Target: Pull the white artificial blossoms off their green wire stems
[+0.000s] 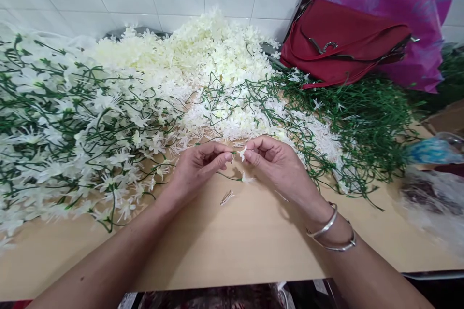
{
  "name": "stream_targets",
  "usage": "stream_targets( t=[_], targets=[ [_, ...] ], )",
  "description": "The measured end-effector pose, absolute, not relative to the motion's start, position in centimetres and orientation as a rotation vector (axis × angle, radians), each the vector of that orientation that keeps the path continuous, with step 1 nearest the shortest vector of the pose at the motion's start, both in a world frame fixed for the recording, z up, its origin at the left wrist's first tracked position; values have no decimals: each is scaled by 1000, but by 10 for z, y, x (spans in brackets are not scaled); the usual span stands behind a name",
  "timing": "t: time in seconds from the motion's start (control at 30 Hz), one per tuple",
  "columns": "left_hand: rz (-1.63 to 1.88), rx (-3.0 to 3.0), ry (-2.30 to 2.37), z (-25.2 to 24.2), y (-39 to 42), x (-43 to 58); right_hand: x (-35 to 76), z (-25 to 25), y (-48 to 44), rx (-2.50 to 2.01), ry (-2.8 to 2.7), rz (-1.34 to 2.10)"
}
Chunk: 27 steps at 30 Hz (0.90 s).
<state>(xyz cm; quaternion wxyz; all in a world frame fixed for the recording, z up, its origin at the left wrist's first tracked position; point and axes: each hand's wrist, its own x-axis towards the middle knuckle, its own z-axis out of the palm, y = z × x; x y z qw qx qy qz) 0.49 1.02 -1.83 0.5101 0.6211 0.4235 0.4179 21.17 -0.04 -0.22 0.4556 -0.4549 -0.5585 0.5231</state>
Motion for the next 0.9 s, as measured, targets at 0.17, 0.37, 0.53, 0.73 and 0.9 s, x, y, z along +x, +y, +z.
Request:
stream_targets(
  t=[0.17, 0.37, 0.53, 0.73, 0.9],
  targets=[
    [931, 1586, 1030, -16, 9, 4, 211, -1, -1, -1114, -1402, 1348],
    [883, 1706, 1053, -15, 9, 4, 211, -4, 0, -1127, -1393, 1373],
    [872, 1851, 1120, -15, 8, 4, 211, -5, 1, -1180, -1428, 1360],
    [910, 1900, 1153, -16, 6, 7, 207, -5, -1, -1200, -1408, 1369],
    [925, 1860, 1150, -15, 6, 9, 204, -4, -1, -1235, -1420, 1361]
  ],
)
